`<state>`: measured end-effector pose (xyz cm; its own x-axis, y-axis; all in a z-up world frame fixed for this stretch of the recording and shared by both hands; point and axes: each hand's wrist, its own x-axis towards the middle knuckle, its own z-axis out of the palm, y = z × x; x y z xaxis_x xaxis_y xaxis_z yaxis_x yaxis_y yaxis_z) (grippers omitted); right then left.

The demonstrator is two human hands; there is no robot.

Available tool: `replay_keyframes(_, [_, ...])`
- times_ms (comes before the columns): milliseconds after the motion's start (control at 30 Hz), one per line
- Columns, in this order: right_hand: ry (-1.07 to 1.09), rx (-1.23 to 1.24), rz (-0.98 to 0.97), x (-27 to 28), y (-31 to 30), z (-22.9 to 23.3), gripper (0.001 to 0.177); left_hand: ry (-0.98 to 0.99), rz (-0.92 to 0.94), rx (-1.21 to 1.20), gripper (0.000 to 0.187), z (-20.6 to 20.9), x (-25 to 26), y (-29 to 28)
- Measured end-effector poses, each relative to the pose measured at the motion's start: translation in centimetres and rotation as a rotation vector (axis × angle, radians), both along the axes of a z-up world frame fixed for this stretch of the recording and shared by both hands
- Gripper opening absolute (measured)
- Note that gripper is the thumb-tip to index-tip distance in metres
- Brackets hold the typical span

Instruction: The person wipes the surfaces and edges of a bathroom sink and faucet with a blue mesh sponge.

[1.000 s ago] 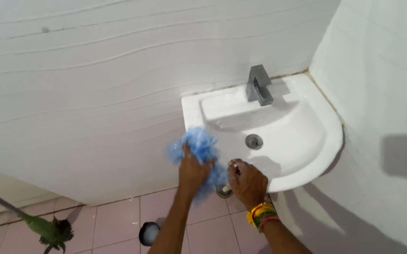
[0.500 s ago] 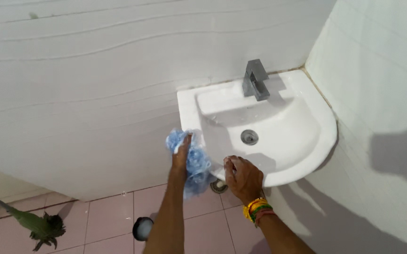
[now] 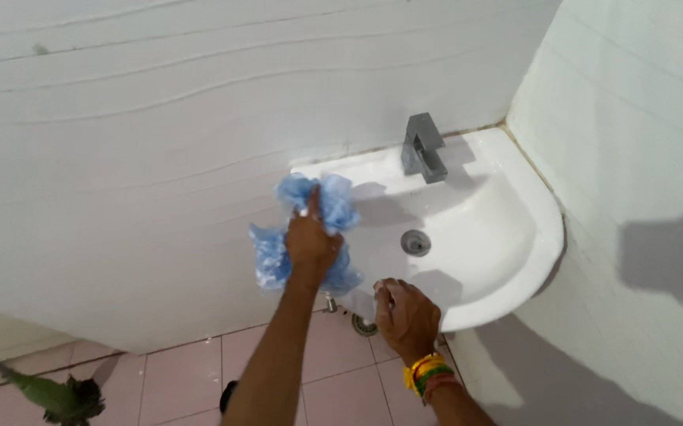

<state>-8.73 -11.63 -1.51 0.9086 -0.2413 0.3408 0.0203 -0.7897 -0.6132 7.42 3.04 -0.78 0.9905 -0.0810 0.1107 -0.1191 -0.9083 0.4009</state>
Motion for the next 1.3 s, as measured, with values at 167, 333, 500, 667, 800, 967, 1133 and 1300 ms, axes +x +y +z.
replay_keyframes(167, [0.050,0.001,-0.084,0.5,0.0,-0.6,0.029,-0.087,-0.354,0.200,0.102,-2.4,1.0,-4.0])
replay_keyframes(333, [-0.187,0.070,-0.071,0.3,-0.5,-2.0,0.023,0.135,-0.510,0.530,0.071,-1.8,-4.8,-6.0])
replay_keyframes(500, [-0.093,0.193,-0.107,0.1,-1.0,-1.9,0.023,0.154,-0.510,0.423,0.069,-0.9,-8.0,-3.6])
replay_keyframes(667, [-0.111,0.194,-0.084,0.4,-1.0,-1.7,0.025,0.131,-0.355,0.459,0.068,0.5,-2.9,1.6])
replay_keyframes(800, [-0.061,0.220,-0.112,0.4,-0.9,-1.4,0.026,0.144,-0.344,0.474,0.067,0.8,-3.7,0.2])
replay_keyframes(967, [-0.245,0.252,-0.111,0.2,-0.9,-1.1,0.032,0.182,-0.476,0.456,0.068,0.5,-10.4,-1.9])
replay_keyframes(1133, [-0.342,0.324,-0.066,0.2,-1.0,-1.2,0.028,0.178,-0.553,0.406,0.068,-1.7,-12.5,-1.0])
replay_keyframes(1300, [-0.285,0.348,-0.055,0.4,-1.2,-1.5,0.026,0.054,-0.352,0.328,0.081,-1.1,-4.6,3.8])
